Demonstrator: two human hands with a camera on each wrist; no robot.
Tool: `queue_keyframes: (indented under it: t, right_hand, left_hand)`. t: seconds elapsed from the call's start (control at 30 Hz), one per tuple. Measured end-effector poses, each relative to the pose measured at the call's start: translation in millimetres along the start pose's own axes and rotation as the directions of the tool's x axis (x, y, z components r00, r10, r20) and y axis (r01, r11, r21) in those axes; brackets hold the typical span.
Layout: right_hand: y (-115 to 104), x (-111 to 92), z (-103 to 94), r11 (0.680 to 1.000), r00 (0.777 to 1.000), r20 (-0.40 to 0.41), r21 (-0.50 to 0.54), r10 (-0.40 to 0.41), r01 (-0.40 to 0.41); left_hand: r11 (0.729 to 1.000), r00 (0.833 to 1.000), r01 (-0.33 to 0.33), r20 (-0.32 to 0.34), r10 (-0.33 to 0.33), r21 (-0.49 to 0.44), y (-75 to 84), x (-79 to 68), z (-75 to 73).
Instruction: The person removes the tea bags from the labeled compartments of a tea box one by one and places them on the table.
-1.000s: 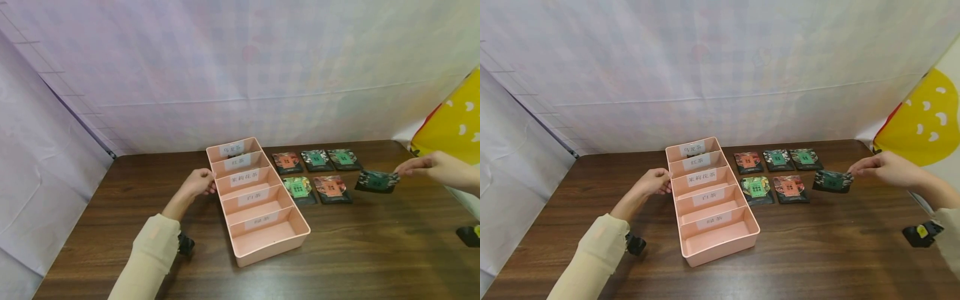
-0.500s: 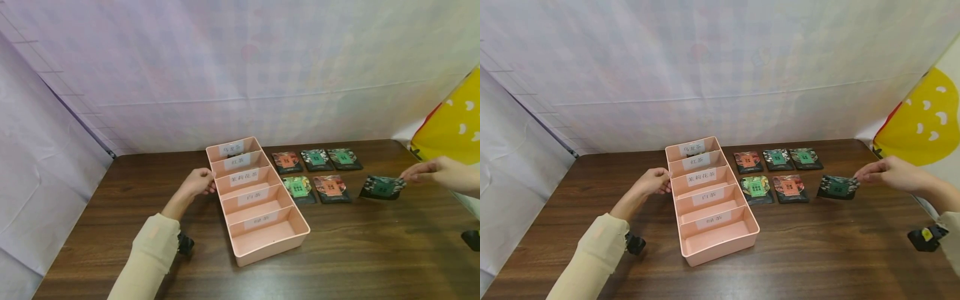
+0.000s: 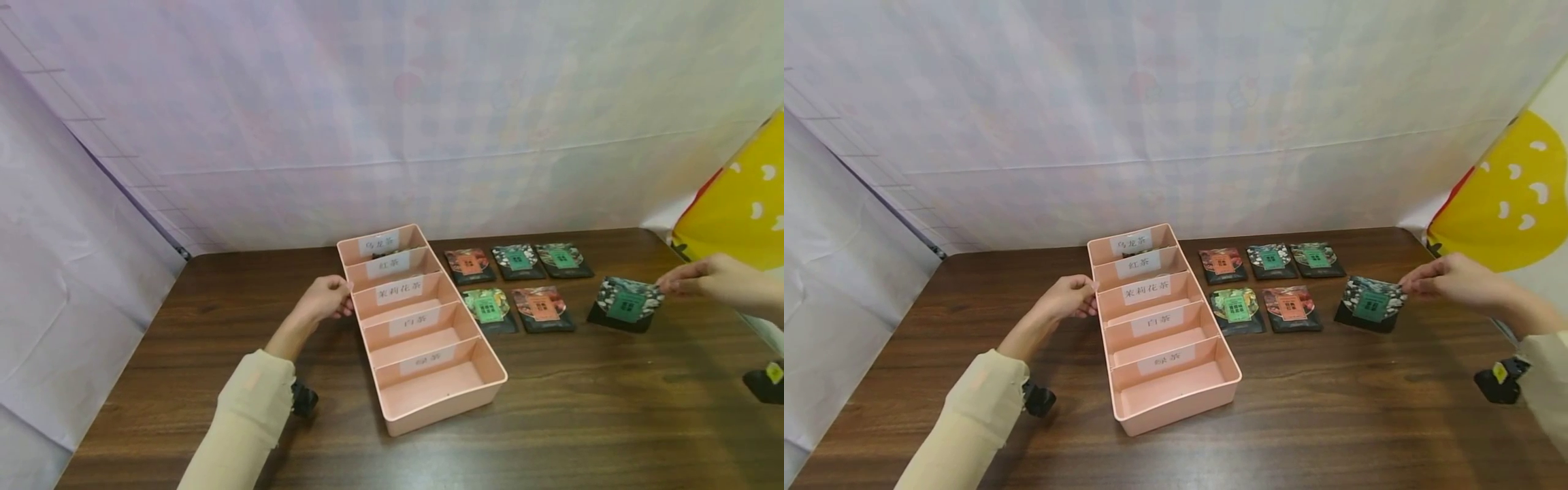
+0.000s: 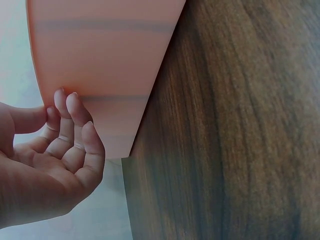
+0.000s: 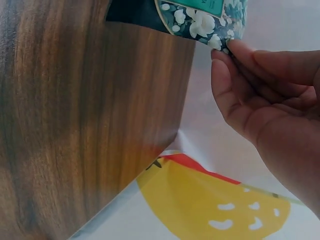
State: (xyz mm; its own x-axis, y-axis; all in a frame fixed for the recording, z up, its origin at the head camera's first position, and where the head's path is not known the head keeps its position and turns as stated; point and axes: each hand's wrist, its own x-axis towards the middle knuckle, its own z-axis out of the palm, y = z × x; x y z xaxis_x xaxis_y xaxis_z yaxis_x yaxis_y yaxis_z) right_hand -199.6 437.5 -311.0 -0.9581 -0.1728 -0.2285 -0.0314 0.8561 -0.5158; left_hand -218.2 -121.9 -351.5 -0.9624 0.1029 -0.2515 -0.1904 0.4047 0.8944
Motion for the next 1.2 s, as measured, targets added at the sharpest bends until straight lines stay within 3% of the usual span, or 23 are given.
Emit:
queue_keyframes:
  t: [0.27, 0.5, 0.73, 1.2]
  right_hand:
    - [4, 11, 5.1, 1.000, 1.000, -0.010, 0.002, -0.013, 0.013]
    - [7, 20, 8.8, 0.994, 0.998, -0.042, -0.107, -0.043, 0.038]
    - [8, 23, 14.2, 0.992, 0.995, -0.076, -0.113, -0.068, 0.059]
    - [0, 8, 30.1, 0.998, 1.000, 0.002, -0.058, -0.025, 0.025]
  left_hand:
    - [1.000, 1.000, 0.000, -0.004, 0.000, -0.002, 0.2, -0.8, 0.7]
    - [1.000, 1.000, 0.000, 0.002, 0.000, -0.003, 0.0, -0.8, 0.8]
    - [1.000, 1.000, -0.006, 0.002, 0.006, -0.001, 0.3, -1.0, 1.1]
    - [1.000, 1.000, -0.003, 0.002, 0.003, -0.003, -0.9, 0.1, 0.2]
